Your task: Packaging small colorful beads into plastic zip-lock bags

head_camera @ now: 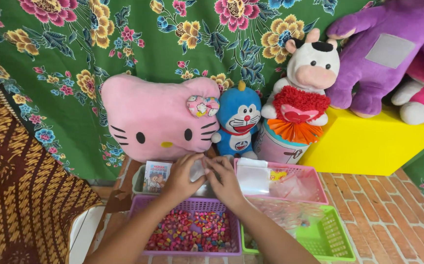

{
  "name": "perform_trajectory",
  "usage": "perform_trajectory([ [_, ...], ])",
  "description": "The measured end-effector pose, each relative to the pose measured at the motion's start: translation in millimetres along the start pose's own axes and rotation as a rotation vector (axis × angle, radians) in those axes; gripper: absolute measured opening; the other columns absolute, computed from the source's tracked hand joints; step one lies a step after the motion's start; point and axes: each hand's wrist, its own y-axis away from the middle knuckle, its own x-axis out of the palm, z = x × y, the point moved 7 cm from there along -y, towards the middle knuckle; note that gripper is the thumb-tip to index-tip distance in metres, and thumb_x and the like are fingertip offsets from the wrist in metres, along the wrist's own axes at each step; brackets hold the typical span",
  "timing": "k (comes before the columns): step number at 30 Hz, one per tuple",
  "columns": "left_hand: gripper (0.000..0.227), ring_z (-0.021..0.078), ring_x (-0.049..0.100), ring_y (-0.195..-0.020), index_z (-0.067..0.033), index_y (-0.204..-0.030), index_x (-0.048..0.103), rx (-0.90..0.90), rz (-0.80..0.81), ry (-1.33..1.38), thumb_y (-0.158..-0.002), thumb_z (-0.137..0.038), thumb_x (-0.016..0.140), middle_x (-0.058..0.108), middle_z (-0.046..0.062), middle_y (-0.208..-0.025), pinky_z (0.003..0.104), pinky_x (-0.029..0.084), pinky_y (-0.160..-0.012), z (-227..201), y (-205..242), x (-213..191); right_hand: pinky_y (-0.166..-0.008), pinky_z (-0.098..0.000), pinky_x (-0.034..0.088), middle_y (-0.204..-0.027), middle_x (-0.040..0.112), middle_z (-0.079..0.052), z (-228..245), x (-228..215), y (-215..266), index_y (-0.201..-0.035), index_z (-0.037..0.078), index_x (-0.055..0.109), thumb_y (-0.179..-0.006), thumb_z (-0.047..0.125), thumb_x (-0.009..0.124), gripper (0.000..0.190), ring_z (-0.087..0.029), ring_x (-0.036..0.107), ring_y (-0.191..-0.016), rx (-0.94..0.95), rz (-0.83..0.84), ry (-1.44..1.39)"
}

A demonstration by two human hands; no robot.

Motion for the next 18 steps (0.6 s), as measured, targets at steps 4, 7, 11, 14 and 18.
perform_trajectory([
  [4,0.068,0.033,0.067,-0.109,-0.0124,-0.127,0.065,0.012,0.003,0.091,-0.062,-0.016,0.085,0.068,0.009,-0.113,0.044,0.053,-0.093,-3,-1,-3,-0.099,-0.0458,0.05,-0.115,0.06,-0.017,8,-8,-2,-0.13,0.005,0.067,-0.088,0.001,0.064,0.042,-0.038,0.063,-0.113,0.024,-0.011,-0.122],
  [7,0.067,0.0342,0.067,-0.11,-0.0108,-0.128,0.065,0.015,-0.02,0.133,-0.063,-0.01,0.084,0.068,0.01,-0.115,0.045,0.052,-0.095,-9,2,-6,-0.102,-0.0451,0.047,-0.113,0.059,-0.011,2,-6,3,-0.115,0.01,0.072,-0.085,-0.001,0.065,0.033,-0.034,0.061,-0.116,-0.007,0.003,-0.104],
  [11,0.065,0.0357,0.066,-0.111,-0.01,-0.125,0.065,0.042,-0.023,0.116,-0.063,-0.009,0.084,0.068,0.011,-0.115,0.047,0.051,-0.095,-11,0,-7,-0.099,-0.0456,0.048,-0.109,0.061,-0.012,10,-7,1,-0.103,0.012,0.076,-0.085,0.002,0.068,0.023,-0.034,0.064,-0.11,-0.012,0.013,-0.11],
  [14,0.067,0.0368,0.066,-0.108,-0.0099,-0.126,0.064,0.06,-0.006,0.084,-0.062,-0.01,0.085,0.067,0.012,-0.115,0.049,0.051,-0.093,-14,-1,-8,-0.097,-0.0445,0.049,-0.105,0.063,-0.012,6,-5,1,-0.102,0.011,0.076,-0.087,0.006,0.07,0.017,-0.033,0.066,-0.106,0.023,0.014,-0.119],
  [18,0.075,0.0299,0.064,-0.11,-0.0169,-0.13,0.062,0.077,0.025,-0.081,-0.059,-0.02,0.087,0.065,0.005,-0.121,0.047,0.047,-0.093,-14,6,1,-0.094,-0.0438,0.051,-0.103,0.066,-0.011,-1,-6,1,-0.095,0.01,0.079,-0.088,0.011,0.074,0.008,-0.032,0.068,-0.102,0.058,0.012,-0.084],
])
